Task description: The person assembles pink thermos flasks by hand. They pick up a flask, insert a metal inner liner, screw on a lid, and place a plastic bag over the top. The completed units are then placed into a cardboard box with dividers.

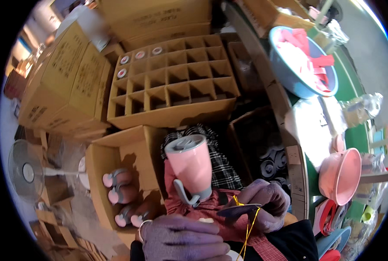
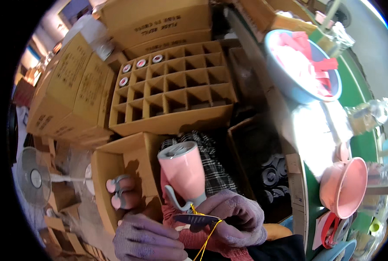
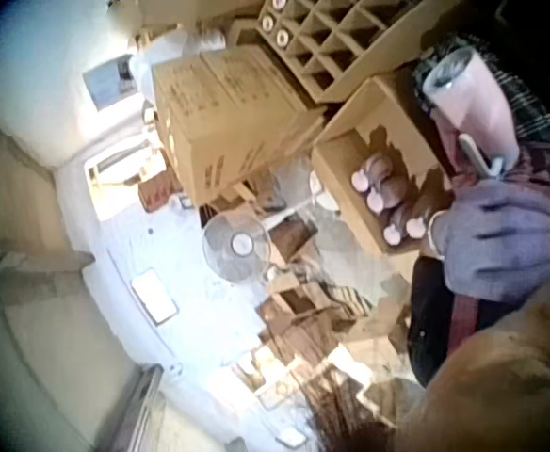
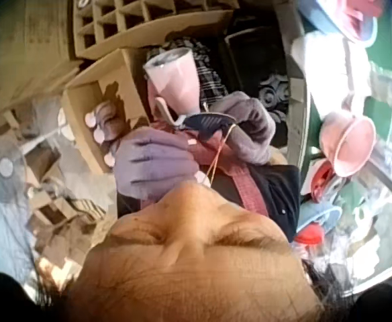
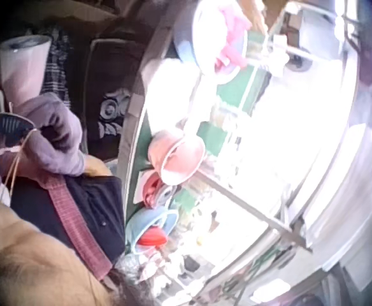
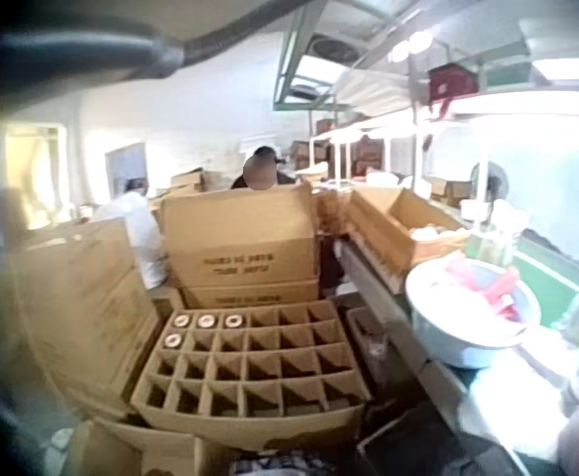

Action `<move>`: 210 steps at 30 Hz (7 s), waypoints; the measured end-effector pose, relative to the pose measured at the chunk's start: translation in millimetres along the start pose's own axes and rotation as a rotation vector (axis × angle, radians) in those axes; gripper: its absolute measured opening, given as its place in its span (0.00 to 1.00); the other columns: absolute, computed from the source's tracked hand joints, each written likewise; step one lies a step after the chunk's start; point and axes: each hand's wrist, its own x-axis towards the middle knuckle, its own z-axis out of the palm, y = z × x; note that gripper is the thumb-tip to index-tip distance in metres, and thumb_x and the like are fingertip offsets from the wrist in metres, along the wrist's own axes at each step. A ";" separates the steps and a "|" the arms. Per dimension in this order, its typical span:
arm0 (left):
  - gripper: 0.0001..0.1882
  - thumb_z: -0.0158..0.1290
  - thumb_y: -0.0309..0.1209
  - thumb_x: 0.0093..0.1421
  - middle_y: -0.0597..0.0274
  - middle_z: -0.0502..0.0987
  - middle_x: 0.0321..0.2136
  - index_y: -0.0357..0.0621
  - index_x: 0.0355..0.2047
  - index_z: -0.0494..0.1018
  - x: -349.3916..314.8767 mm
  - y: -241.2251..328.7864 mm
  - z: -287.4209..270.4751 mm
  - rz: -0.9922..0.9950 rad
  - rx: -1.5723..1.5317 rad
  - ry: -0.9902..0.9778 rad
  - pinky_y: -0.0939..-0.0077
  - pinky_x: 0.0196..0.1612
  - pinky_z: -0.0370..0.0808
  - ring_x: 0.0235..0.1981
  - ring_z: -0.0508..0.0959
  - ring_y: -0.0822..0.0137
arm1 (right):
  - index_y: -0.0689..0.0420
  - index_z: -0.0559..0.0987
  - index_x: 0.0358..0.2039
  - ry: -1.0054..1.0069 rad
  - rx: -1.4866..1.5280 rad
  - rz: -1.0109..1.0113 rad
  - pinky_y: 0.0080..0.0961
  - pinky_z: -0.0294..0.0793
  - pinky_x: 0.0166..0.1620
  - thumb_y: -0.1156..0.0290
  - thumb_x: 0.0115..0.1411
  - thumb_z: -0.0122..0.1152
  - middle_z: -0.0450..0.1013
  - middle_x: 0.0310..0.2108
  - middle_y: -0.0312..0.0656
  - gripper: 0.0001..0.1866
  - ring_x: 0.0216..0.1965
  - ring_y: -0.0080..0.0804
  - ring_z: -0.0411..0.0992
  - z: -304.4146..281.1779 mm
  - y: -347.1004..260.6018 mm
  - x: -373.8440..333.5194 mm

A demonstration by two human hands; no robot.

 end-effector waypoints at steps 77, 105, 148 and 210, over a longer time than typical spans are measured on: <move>0.31 0.31 0.46 0.73 0.55 0.82 0.36 0.32 0.39 0.78 -249.3 -5.9 131.8 -1.406 -0.438 0.911 0.75 0.50 0.73 0.41 0.80 0.66 | 0.62 0.73 0.49 -0.180 0.207 1.232 0.24 0.68 0.57 0.67 0.66 0.54 0.70 0.50 0.43 0.15 0.48 0.26 0.70 -92.4 145.3 -37.8; 0.20 0.38 0.35 0.68 0.51 0.75 0.31 0.41 0.19 0.61 -192.8 -214.3 42.9 -1.037 -0.204 0.815 0.63 0.51 0.70 0.46 0.75 0.55 | 0.62 0.67 0.56 0.620 -2.117 0.255 0.48 0.68 0.52 0.47 0.52 0.68 0.67 0.52 0.56 0.40 0.52 0.54 0.67 -273.7 -38.3 59.1; 0.15 0.45 0.25 0.63 0.56 0.79 0.39 0.34 0.48 0.73 -213.7 -289.6 -15.9 -0.904 -0.704 1.279 0.75 0.45 0.77 0.38 0.79 0.64 | 0.55 0.76 0.43 -0.197 -0.572 0.563 0.28 0.73 0.43 0.56 0.62 0.62 0.75 0.37 0.37 0.17 0.38 0.25 0.72 -174.1 186.6 177.9; 0.24 0.40 0.43 0.68 0.46 0.75 0.50 0.36 0.50 0.74 -224.5 -128.8 64.0 -0.835 0.342 0.662 0.60 0.58 0.68 0.52 0.74 0.48 | 0.51 0.75 0.32 -0.603 -1.262 -0.443 0.43 0.69 0.52 0.72 0.51 0.65 0.71 0.34 0.36 0.09 0.40 0.36 0.70 -130.8 156.2 29.9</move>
